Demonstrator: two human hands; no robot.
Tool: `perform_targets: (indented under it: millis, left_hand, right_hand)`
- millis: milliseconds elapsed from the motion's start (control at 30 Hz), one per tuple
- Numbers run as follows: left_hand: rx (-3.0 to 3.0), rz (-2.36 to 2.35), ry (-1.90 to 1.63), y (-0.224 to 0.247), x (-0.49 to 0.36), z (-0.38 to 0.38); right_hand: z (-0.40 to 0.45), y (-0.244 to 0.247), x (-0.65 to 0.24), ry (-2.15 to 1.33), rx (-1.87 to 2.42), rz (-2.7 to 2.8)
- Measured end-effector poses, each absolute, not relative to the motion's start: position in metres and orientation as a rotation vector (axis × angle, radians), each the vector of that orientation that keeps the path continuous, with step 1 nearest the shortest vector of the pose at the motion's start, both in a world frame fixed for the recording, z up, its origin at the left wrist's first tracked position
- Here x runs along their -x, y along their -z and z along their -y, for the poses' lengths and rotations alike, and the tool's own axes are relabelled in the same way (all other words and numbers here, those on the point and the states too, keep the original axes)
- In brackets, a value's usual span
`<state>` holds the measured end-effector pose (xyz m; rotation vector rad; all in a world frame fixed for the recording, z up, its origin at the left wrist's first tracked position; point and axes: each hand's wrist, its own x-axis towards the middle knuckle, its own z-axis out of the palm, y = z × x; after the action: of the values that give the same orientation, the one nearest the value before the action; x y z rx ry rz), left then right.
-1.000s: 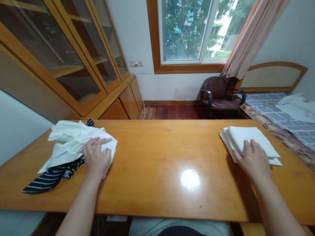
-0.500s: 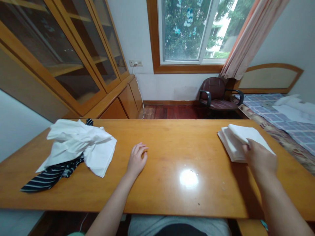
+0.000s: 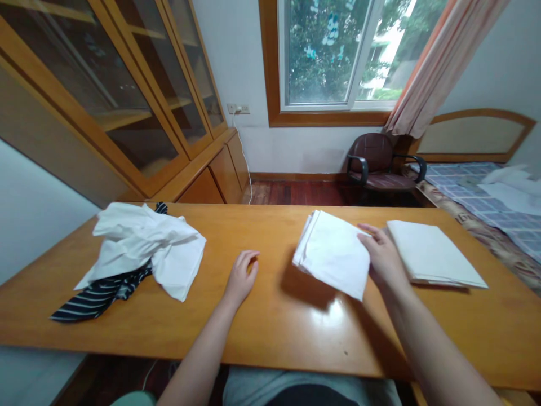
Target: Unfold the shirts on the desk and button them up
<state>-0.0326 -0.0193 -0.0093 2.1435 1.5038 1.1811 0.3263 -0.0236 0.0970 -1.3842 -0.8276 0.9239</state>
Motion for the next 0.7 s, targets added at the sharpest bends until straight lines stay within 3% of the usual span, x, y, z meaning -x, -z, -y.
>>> perform_targets:
  millis: [100,267,700]
  left_hand:
    - [-2.072,-1.547,-1.208,0.011,0.034,0.019]
    - [-2.008,-1.599,-1.235,0.012,0.035,0.02]
    - [-2.128,-1.466,-1.011,0.007,0.03,0.024]
  right_hand:
    - [0.017,-0.049,-0.281,-1.076,1.362,0.761]
    - [0.022,-0.002,-0.261,-0.759,1.373,1.403]
    - [0.056,-0.025,-0.275,-0.36,1.027,2.395]
